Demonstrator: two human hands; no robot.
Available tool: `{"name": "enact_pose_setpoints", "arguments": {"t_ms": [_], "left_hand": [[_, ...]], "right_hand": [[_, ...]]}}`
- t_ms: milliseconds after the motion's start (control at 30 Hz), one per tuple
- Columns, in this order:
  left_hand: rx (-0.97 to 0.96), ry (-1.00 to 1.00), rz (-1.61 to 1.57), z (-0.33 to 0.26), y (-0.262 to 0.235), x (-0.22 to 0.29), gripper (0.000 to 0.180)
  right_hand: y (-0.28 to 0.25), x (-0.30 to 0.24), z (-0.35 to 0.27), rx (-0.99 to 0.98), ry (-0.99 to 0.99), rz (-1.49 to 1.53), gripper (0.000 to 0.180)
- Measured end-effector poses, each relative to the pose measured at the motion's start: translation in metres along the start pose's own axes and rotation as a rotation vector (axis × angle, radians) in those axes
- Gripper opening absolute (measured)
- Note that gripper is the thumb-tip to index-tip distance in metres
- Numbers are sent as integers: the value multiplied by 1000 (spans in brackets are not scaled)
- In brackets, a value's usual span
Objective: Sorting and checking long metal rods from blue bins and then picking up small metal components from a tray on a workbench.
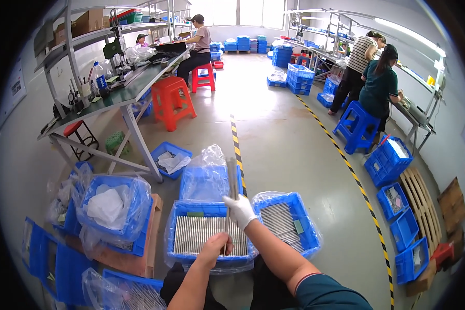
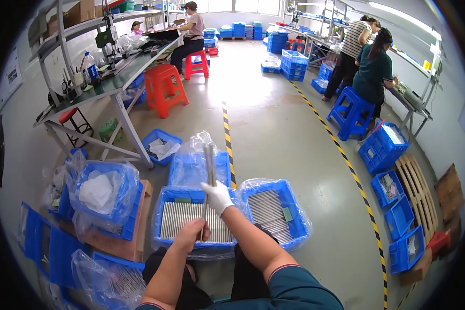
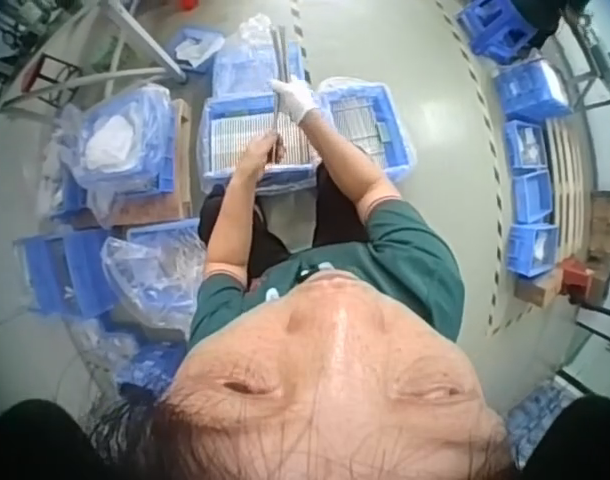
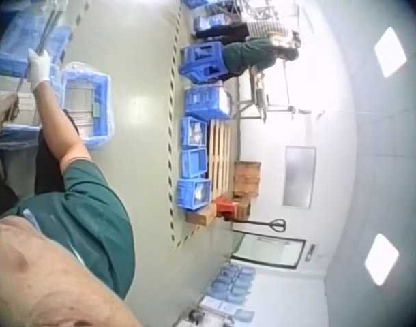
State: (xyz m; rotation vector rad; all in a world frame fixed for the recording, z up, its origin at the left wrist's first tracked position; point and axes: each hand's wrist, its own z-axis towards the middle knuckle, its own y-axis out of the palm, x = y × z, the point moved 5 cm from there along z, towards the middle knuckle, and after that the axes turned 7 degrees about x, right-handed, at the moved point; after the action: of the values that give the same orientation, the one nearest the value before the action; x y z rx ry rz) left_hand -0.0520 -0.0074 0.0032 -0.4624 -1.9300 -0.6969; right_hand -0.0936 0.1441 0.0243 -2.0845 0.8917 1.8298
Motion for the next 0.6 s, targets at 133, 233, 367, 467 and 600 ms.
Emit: {"name": "enact_pose_setpoints", "arguments": {"t_ms": [133,233,367,467,600], "left_hand": [[-62,-71,33,-11,-3,-7,25],[100,-20,21,-12,-43,7,27],[-6,85,-400,-5,-26,21,25],[-150,79,-464,0,-21,20,25],[-213,-32,-196,-3,-24,12,25]], "right_hand": [[-57,20,72,262,8,367,17],[-56,-7,39,125,149,399,29],[-25,5,10,47,158,199,27],[12,10,-24,-106,169,-32,26],[33,6,-39,-374,-85,-342,27]]}}
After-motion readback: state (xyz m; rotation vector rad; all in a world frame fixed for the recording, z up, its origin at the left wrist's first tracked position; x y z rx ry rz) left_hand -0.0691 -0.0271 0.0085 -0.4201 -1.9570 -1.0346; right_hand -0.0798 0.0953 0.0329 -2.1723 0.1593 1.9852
